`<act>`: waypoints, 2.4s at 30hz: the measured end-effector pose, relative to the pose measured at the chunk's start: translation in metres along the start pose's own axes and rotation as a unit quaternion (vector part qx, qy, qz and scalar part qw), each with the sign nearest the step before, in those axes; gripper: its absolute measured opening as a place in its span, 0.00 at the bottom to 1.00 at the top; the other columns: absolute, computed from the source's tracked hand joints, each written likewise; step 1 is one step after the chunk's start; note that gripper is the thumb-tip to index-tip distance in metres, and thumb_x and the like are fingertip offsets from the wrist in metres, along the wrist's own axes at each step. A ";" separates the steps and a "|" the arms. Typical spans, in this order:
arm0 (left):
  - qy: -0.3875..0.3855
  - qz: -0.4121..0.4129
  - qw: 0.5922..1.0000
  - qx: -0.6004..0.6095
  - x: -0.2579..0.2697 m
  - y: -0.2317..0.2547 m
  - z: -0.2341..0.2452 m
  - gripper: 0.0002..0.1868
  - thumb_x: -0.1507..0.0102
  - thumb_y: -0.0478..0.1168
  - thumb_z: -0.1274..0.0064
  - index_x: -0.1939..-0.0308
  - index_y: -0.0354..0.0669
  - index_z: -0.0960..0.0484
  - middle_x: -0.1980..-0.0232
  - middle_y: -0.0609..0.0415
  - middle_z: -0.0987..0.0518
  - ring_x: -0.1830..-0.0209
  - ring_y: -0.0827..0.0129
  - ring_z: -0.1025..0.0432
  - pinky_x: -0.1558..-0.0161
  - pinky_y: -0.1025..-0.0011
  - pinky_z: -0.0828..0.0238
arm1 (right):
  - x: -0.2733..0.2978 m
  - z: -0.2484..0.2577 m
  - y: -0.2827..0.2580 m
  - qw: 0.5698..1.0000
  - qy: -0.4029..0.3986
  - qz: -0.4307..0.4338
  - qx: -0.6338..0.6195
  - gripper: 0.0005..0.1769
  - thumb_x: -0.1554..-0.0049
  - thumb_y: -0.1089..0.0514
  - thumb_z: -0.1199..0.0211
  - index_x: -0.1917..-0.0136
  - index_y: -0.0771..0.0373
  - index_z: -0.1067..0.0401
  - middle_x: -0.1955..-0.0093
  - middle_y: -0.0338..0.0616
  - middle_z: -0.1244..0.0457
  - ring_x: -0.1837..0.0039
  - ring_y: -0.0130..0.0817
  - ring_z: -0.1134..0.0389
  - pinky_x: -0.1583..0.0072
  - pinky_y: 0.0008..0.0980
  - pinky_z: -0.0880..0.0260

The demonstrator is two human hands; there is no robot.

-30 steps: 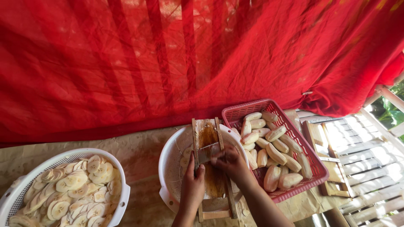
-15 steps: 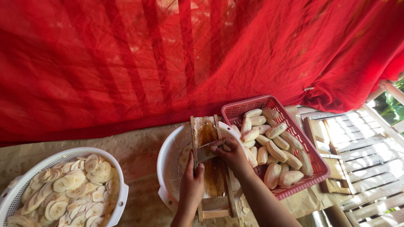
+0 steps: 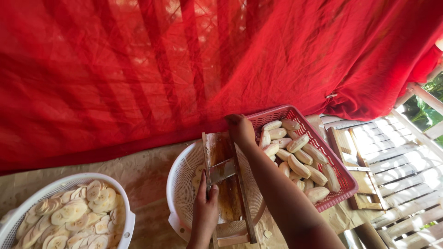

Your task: The person slices bananas using a wooden slicer, dropping the slices into a white basket.

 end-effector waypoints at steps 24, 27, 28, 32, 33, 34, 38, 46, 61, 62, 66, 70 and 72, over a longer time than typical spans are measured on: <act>0.008 -0.008 0.999 -0.030 -0.001 -0.002 0.001 0.36 0.31 0.52 0.58 0.19 0.65 0.49 0.67 0.46 0.20 0.75 0.69 0.28 0.69 0.67 0.29 | 0.138 0.180 0.091 0.807 -0.191 -0.329 -0.452 0.30 0.41 0.56 0.47 0.26 0.63 0.39 0.43 0.48 0.31 0.48 0.38 0.29 0.46 0.38 0.28; 0.017 -0.028 0.999 -0.020 -0.001 -0.003 0.001 0.36 0.31 0.52 0.57 0.19 0.66 0.48 0.62 0.45 0.17 0.73 0.69 0.26 0.67 0.68 0.27 | 0.144 0.153 0.068 0.757 -0.251 -0.261 -0.544 0.30 0.33 0.53 0.47 0.24 0.76 0.37 0.46 0.57 0.33 0.51 0.39 0.31 0.48 0.35 0.30; 0.023 -0.044 0.999 -0.007 0.001 -0.003 0.001 0.35 0.32 0.52 0.57 0.20 0.65 0.48 0.58 0.48 0.16 0.73 0.69 0.24 0.66 0.68 0.26 | 0.147 0.144 0.055 0.759 -0.266 -0.238 -0.545 0.31 0.31 0.53 0.47 0.23 0.76 0.35 0.46 0.57 0.34 0.52 0.38 0.32 0.51 0.34 0.31; 0.020 0.033 0.999 0.013 0.003 -0.007 0.000 0.35 0.32 0.50 0.59 0.20 0.68 0.49 0.49 0.47 0.15 0.66 0.55 0.20 0.61 0.61 0.24 | 0.155 0.126 -0.013 0.895 -0.286 -0.254 -0.231 0.30 0.41 0.54 0.44 0.25 0.54 0.34 0.37 0.45 0.32 0.46 0.30 0.33 0.46 0.31 0.32; 0.036 -0.022 0.999 0.021 0.003 -0.004 0.002 0.35 0.31 0.50 0.59 0.20 0.65 0.48 0.46 0.46 0.16 0.59 0.55 0.21 0.57 0.61 0.24 | 0.159 0.122 -0.035 0.905 -0.297 -0.213 -0.217 0.31 0.41 0.53 0.44 0.24 0.53 0.36 0.35 0.42 0.34 0.41 0.28 0.35 0.42 0.30 0.34; 0.053 -0.078 0.995 0.029 0.004 -0.001 0.003 0.34 0.31 0.50 0.58 0.21 0.62 0.48 0.42 0.45 0.18 0.53 0.54 0.21 0.53 0.62 0.25 | 0.164 0.118 -0.056 0.913 -0.308 -0.172 -0.204 0.32 0.40 0.53 0.44 0.23 0.52 0.38 0.32 0.40 0.35 0.36 0.26 0.37 0.38 0.29 0.37; 0.028 -0.017 0.999 0.028 0.005 -0.003 0.003 0.35 0.32 0.51 0.59 0.20 0.65 0.48 0.37 0.48 0.19 0.43 0.53 0.20 0.46 0.62 0.25 | 0.179 0.114 -0.090 0.926 -0.295 -0.133 -0.194 0.27 0.39 0.51 0.43 0.28 0.58 0.37 0.34 0.45 0.33 0.32 0.30 0.35 0.33 0.30 0.38; 0.006 0.016 0.999 -0.032 0.009 0.005 0.008 0.36 0.29 0.52 0.61 0.18 0.67 0.54 0.70 0.45 0.19 0.80 0.64 0.28 0.75 0.62 0.33 | 0.168 0.101 -0.059 0.543 -0.332 -0.220 -0.739 0.26 0.25 0.55 0.51 0.22 0.75 0.42 0.34 0.63 0.36 0.41 0.44 0.34 0.40 0.39 0.35; 0.029 -0.056 0.998 0.010 0.005 0.000 0.006 0.35 0.30 0.50 0.59 0.20 0.63 0.51 0.52 0.46 0.15 0.61 0.56 0.17 0.59 0.60 0.22 | 0.217 0.110 -0.103 0.971 -0.186 0.034 -0.143 0.45 0.48 0.69 0.32 0.24 0.64 0.51 0.30 0.57 0.42 0.28 0.42 0.38 0.34 0.39 0.33; 0.035 -0.081 0.996 0.021 0.006 0.001 0.005 0.34 0.30 0.50 0.58 0.21 0.62 0.50 0.50 0.47 0.16 0.60 0.57 0.17 0.58 0.60 0.22 | 0.220 0.113 -0.105 0.977 -0.182 0.062 -0.092 0.44 0.49 0.70 0.32 0.24 0.65 0.49 0.29 0.58 0.43 0.27 0.44 0.40 0.34 0.41 0.34; 0.009 -0.005 1.000 -0.003 0.003 -0.002 0.005 0.36 0.30 0.50 0.60 0.19 0.65 0.53 0.54 0.42 0.15 0.61 0.54 0.17 0.57 0.60 0.22 | 0.209 0.108 -0.098 0.988 -0.123 -0.038 -0.090 0.42 0.53 0.60 0.25 0.32 0.60 0.45 0.45 0.51 0.30 0.43 0.40 0.24 0.44 0.37 0.23; 0.048 -0.094 0.994 0.007 0.005 -0.002 0.002 0.35 0.31 0.49 0.58 0.20 0.62 0.50 0.48 0.41 0.16 0.55 0.51 0.19 0.56 0.59 0.22 | 0.187 0.086 -0.095 0.995 -0.086 -0.040 0.006 0.42 0.55 0.53 0.21 0.34 0.60 0.43 0.47 0.53 0.30 0.45 0.44 0.26 0.46 0.38 0.25; 0.062 -0.130 0.990 0.006 0.004 0.002 0.006 0.35 0.31 0.48 0.57 0.20 0.60 0.49 0.45 0.41 0.17 0.52 0.50 0.19 0.55 0.59 0.23 | 0.171 0.073 -0.099 0.997 -0.072 -0.013 0.004 0.40 0.53 0.53 0.23 0.34 0.60 0.42 0.45 0.54 0.31 0.44 0.46 0.27 0.45 0.38 0.27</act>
Point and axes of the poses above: each hand's wrist, its own x-axis away from the middle knuckle, its own z-axis out of the back of the hand, y = z × x, the point moved 3 cm from there along -x, towards the middle knuckle
